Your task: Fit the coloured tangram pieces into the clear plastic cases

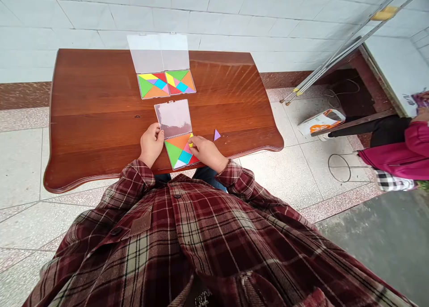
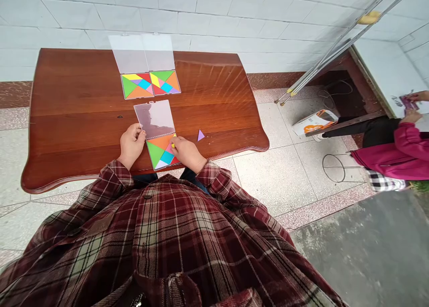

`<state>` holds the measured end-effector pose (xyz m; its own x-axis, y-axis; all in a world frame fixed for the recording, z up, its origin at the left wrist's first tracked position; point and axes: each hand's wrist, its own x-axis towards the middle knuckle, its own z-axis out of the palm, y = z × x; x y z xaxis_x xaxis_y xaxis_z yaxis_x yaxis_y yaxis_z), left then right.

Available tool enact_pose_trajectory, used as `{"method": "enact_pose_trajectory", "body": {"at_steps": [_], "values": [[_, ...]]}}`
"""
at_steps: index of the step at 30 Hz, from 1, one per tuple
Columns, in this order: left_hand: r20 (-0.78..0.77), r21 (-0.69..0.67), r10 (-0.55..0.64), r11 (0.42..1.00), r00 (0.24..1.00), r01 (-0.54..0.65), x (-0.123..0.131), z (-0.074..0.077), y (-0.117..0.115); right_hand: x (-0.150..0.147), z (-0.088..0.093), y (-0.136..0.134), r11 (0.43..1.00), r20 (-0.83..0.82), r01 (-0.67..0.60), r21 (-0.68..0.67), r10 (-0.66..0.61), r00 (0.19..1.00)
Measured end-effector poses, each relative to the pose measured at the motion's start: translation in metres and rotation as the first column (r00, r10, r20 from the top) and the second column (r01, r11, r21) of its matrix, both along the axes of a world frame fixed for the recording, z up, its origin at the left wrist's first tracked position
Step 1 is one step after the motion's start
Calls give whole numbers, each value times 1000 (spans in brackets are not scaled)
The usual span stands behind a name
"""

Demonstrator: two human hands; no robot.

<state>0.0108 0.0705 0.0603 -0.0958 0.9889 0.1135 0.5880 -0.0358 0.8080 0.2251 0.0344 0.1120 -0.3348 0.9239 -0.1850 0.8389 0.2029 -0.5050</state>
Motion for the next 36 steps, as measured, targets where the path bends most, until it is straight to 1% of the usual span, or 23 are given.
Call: {"method": "enact_pose_trajectory", "body": {"at_steps": [3,5,7,10,12,14,18,21,24,28,34,36], "values": [[0,7,-2,1000,1000,2,-1,-2,1,0,-2,0,1000,4,-6,-6,6,1000],[3,8,-3,1000,1000,3,-1,-3,1,8,-3,4,999,11,39,19,-39,999],[7,7,-5,1000,1000,5,-1,-4,1,21,-2,9,989,33,131,70,-133,991],[15,8,-5,1000,1000,4,-1,-6,2,44,1,15,946,118,300,118,-314,942],[15,12,-3,1000,1000,3,-2,-7,2,55,0,16,916,192,387,102,-400,896],[12,16,0,1000,1000,0,-2,-8,2,62,-4,18,898,232,433,80,-439,868],[14,14,-7,1000,1000,7,-2,-7,3,69,-17,23,882,191,466,70,-470,862],[19,7,-12,1000,1000,12,-1,-6,2,75,-23,28,873,153,485,45,-486,861],[23,4,-9,1000,1000,9,0,-4,2,80,-24,31,874,145,484,45,-485,862],[23,-1,-4,1000,1000,4,0,-2,1,81,-25,34,870,175,489,67,-492,853],[30,-3,-7,1000,1000,7,1,-2,1,81,-30,41,899,166,435,47,-437,884],[33,0,-6,1000,999,6,1,-3,1,80,-30,40,894,162,445,51,-447,879]]}}
